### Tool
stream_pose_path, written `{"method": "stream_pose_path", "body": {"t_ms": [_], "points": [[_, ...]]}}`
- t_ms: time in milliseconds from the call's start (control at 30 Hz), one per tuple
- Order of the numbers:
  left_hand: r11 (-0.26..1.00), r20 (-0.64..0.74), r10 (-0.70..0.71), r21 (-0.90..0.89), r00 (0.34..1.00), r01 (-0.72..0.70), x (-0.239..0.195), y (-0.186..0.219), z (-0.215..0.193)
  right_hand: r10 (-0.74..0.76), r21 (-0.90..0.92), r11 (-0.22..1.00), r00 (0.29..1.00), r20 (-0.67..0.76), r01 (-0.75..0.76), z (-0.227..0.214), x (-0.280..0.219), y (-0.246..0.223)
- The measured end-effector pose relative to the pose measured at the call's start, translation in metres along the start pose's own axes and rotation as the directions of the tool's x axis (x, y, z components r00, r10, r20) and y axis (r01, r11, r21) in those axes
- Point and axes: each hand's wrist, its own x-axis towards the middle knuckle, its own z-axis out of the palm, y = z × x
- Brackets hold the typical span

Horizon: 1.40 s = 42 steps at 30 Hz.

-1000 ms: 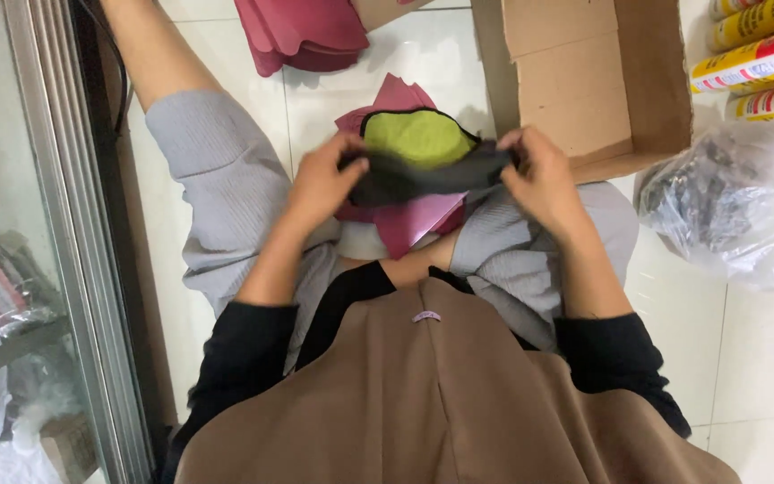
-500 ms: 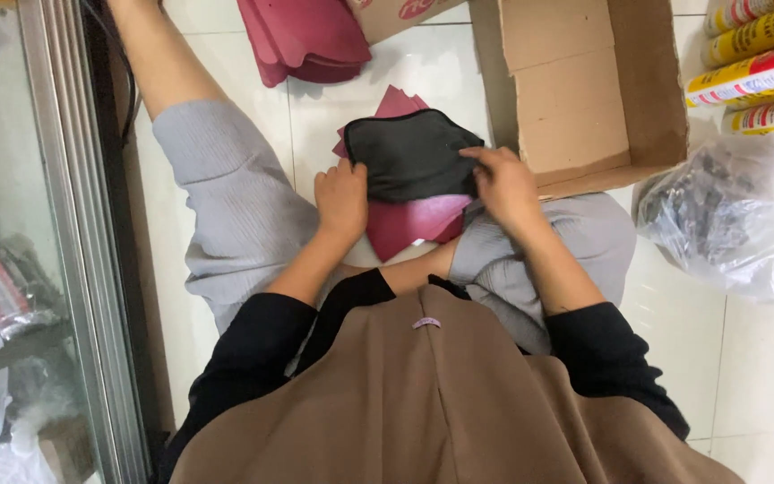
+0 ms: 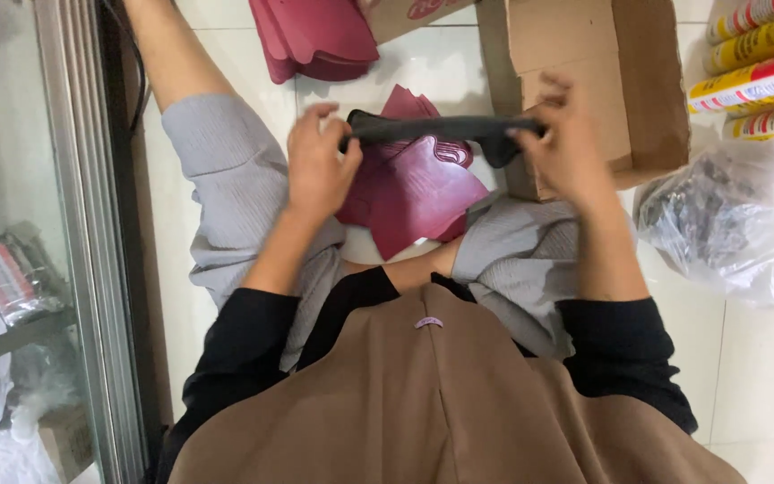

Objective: Sorting small metal hooks and sanding the edges of pink foam decorative shapes while sitting on the floor.

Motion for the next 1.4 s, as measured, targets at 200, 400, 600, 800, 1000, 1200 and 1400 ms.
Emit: {"method": "stream_pose_path", "body": {"t_ms": [200, 400, 600, 800, 1000, 1200, 1400], "points": [[0.6, 0.241, -0.546, -0.556, 0.802, 0.576, 0.033, 0.061, -0.017, 0.243, 0.358, 0.917, 0.959, -0.143, -0.178, -0.001, 0.011, -0.044], [0.639, 0.223, -0.346, -0.656, 0.911, 0.403, 0.006, 0.115, -0.027, -0.226, 0.195, 0.935, 0.92, -0.322, 0.298, 0.06, -0.02, -0.114], [-0.287, 0.703, -0.532, -0.674, 0.472, 0.681, -0.02, 0.08, -0.015, -0.607, -0.011, 0.782, 0.758, -0.239, 0.623, 0.122, -0.046, -0.104], [-0.108, 0.488, -0.67, -0.81, 0.56, 0.576, -0.049, 0.072, 0.008, -0.317, 0.152, 0.925, 0.927, -0.199, 0.349, 0.108, -0.058, -0.117], [-0.095, 0.529, -0.498, -0.821, 0.687, 0.563, -0.06, 0.067, 0.023, 0.077, 0.864, 0.501, 0.997, 0.017, -0.054, 0.147, -0.024, -0.061], [0.889, 0.147, -0.324, -0.289, 0.934, 0.354, -0.013, 0.106, -0.033, 0.163, 0.932, -0.014, 0.919, 0.359, -0.361, 0.14, -0.035, -0.077], [0.77, 0.182, -0.514, -0.332, 0.838, 0.544, -0.009, 0.048, 0.02, 0.593, 0.915, -0.195, 0.7, 0.398, -0.354, 0.1, -0.018, -0.004]]}}
